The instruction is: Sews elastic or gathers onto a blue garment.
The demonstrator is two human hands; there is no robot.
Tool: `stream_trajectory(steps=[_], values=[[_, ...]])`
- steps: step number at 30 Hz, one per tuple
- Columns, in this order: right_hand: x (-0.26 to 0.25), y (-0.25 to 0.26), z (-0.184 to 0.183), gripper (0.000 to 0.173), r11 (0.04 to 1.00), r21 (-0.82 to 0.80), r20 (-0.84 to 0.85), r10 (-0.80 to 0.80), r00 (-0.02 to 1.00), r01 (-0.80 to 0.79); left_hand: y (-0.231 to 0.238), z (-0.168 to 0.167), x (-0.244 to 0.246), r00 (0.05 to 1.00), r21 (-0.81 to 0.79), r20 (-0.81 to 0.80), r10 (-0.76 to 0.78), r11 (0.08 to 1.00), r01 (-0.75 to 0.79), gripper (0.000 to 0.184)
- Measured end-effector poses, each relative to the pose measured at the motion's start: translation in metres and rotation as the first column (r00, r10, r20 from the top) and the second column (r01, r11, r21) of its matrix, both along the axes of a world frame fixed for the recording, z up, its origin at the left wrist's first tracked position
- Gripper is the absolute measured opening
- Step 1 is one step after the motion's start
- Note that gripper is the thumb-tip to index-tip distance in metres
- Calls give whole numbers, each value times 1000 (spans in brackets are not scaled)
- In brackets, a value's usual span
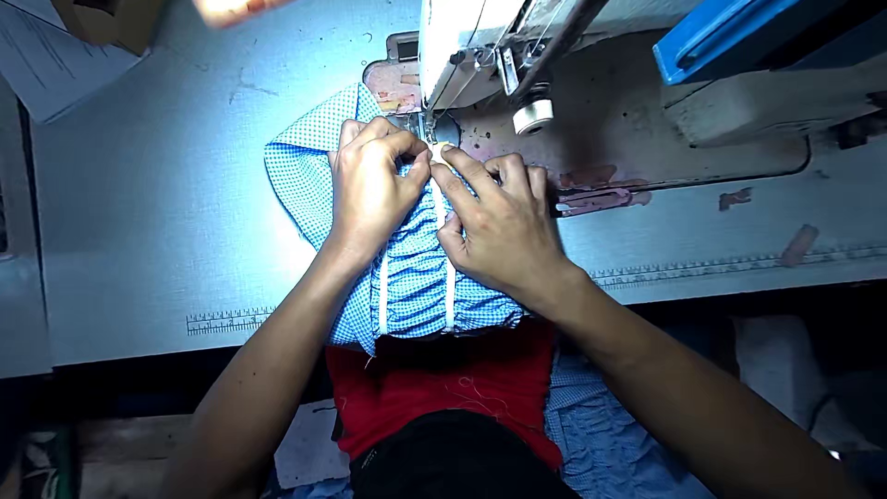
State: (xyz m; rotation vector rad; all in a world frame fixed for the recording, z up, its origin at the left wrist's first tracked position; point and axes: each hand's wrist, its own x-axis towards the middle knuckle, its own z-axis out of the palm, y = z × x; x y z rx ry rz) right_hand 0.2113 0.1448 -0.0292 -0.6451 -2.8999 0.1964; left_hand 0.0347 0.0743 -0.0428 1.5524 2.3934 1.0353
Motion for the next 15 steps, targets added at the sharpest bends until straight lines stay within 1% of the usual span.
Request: stream_trajectory(steps=[7,11,15], values=[[-5,0,-7,54,998,52,-31,-28,999,29,0,0,-4,1000,-11,-11,-17,1000,17,19],[-3,1,-7,55,997,72,-6,-32,999,32,1,0,-4,1000,-28,-3,-29,999,29,22],[-3,1,-6,55,997,73,6,-25,1000,24,1,0,-4,1000,-18,7,-30,999,30,21]])
